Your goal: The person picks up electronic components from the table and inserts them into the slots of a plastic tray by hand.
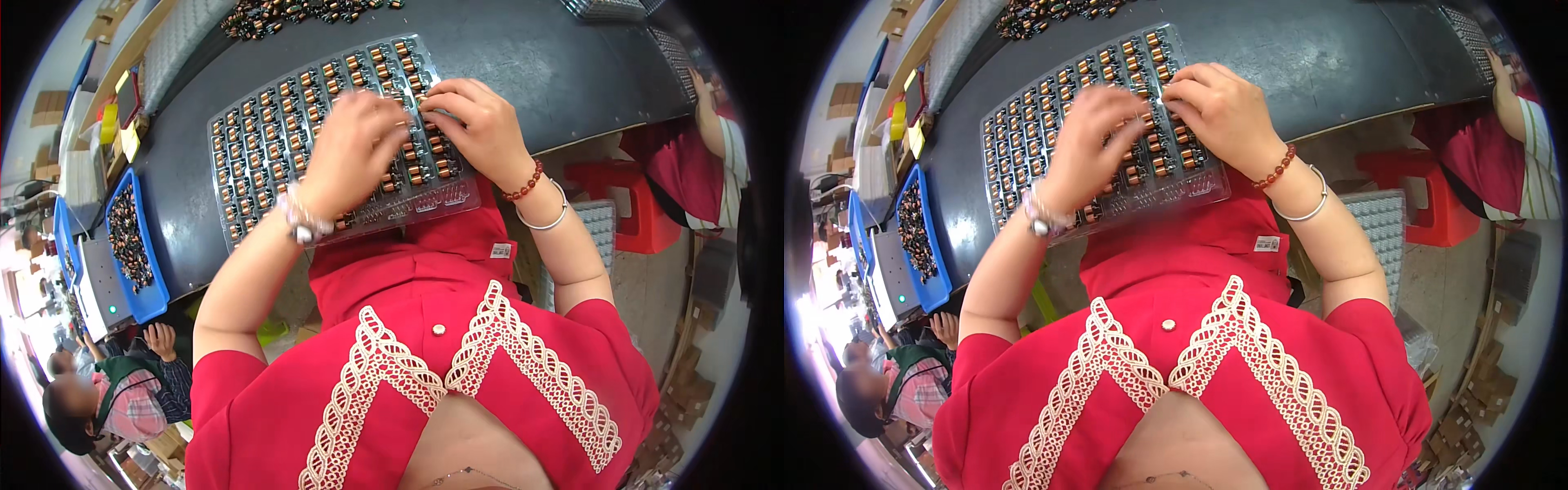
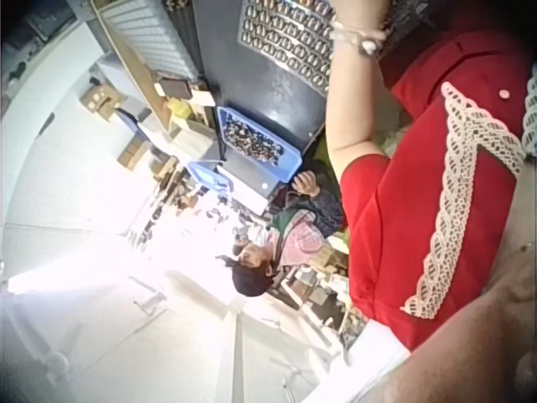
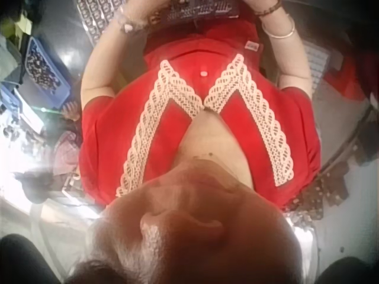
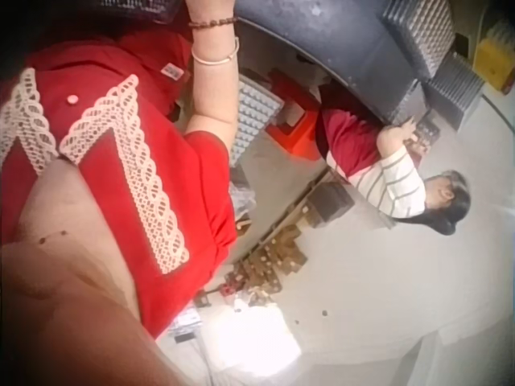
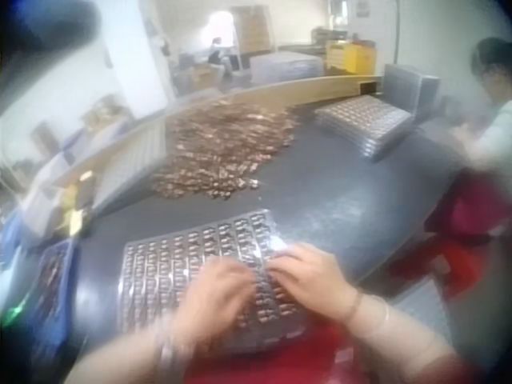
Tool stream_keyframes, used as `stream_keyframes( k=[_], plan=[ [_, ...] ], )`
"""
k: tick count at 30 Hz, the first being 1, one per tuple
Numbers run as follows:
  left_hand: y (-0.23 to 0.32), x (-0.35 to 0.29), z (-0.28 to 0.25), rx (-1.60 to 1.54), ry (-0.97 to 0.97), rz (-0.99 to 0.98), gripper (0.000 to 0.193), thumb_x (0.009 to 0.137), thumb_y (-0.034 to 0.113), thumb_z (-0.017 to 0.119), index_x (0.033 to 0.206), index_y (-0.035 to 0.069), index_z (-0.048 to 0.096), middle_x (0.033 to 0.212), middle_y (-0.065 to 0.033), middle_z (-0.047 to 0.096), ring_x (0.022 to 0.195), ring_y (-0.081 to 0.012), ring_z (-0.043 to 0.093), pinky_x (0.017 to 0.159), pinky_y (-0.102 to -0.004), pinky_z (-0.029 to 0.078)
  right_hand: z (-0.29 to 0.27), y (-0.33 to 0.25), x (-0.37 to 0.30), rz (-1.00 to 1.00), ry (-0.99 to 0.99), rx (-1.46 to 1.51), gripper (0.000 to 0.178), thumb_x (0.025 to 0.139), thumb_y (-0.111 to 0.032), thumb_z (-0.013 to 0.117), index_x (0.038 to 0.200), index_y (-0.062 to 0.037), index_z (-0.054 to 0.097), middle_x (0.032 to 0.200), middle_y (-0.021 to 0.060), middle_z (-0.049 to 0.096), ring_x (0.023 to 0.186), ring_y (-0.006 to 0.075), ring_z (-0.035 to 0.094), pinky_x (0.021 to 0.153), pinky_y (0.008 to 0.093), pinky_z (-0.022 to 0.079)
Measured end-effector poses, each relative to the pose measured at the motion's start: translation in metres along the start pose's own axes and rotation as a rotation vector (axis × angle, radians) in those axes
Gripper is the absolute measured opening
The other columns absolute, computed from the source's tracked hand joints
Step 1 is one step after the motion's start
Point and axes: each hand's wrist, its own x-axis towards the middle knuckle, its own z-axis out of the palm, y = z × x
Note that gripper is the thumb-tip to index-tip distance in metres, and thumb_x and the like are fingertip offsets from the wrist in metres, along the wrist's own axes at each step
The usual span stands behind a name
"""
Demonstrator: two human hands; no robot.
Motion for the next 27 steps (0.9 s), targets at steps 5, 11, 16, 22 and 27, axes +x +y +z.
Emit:
stream_keyframes(
  k=[5,11,16,22,27],
  plan=[
    [-0.032,0.027,0.007,0.288,0.022,0.096,0.029,0.079,0.005,0.061,0.108,0.006,0.063,0.102,-0.0109,0.061,0.1,-0.0297,0.055,0.089,-0.0401,0.043,-0.029,-0.018,-0.01,0.026,-0.058,0.267,0.017,0.073,-0.001,0.071,0.09,-0.005,0.067,0.098,0.0064,0.067,0.083,0.0205,0.062,0.071,0.0317,0.05],
    [-0.029,0.027,-0.001,0.239,0.039,0.026,0.036,0.082,-0.002,0.054,0.115,0.009,0.062,0.107,-0.0145,0.057,0.099,-0.0304,0.056,0.086,-0.0388,0.046,-0.045,-0.029,-0.043,0.035,-0.261,0.396,0.016,0.07,-0.001,0.072,0.086,-0.0031,0.068,0.093,0.0075,0.069,0.079,0.0205,0.063,0.071,0.0314,0.048],
    [-0.019,0.021,-0.009,0.075,0.055,-0.046,0.027,0.085,0.003,0.057,0.111,0.009,0.062,0.104,-0.0122,0.059,0.097,-0.0286,0.057,0.083,-0.037,0.048,-0.044,-0.023,-0.045,0.025,-0.317,0.42,0.017,0.071,0.0,0.072,0.087,-0.0028,0.069,0.096,0.0081,0.068,0.081,0.0212,0.063,0.073,0.0299,0.05],
    [-0.014,0.017,-0.013,-0.244,0.002,-0.284,0.026,0.081,0.003,0.066,0.107,0.006,0.062,0.095,-0.0008,0.063,0.087,-0.0106,0.059,0.077,-0.0254,0.049,-0.046,-0.026,-0.044,0.197,-0.361,0.496,0.019,0.073,-0.001,0.072,0.092,-0.0022,0.07,0.098,0.0092,0.065,0.087,0.0205,0.064,0.075,0.0284,0.053],
    [-0.023,0.016,-0.006,-0.529,0.108,-0.323,0.02,0.078,0.002,0.069,0.097,0.003,0.063,0.091,-0.0042,0.062,0.083,-0.0117,0.062,0.076,-0.0255,0.052,-0.042,-0.02,-0.045,0.028,-0.352,0.386,0.017,0.073,-0.002,0.073,0.09,-0.002,0.07,0.097,0.0088,0.064,0.082,0.02,0.064,0.071,0.0284,0.054]
  ],
)
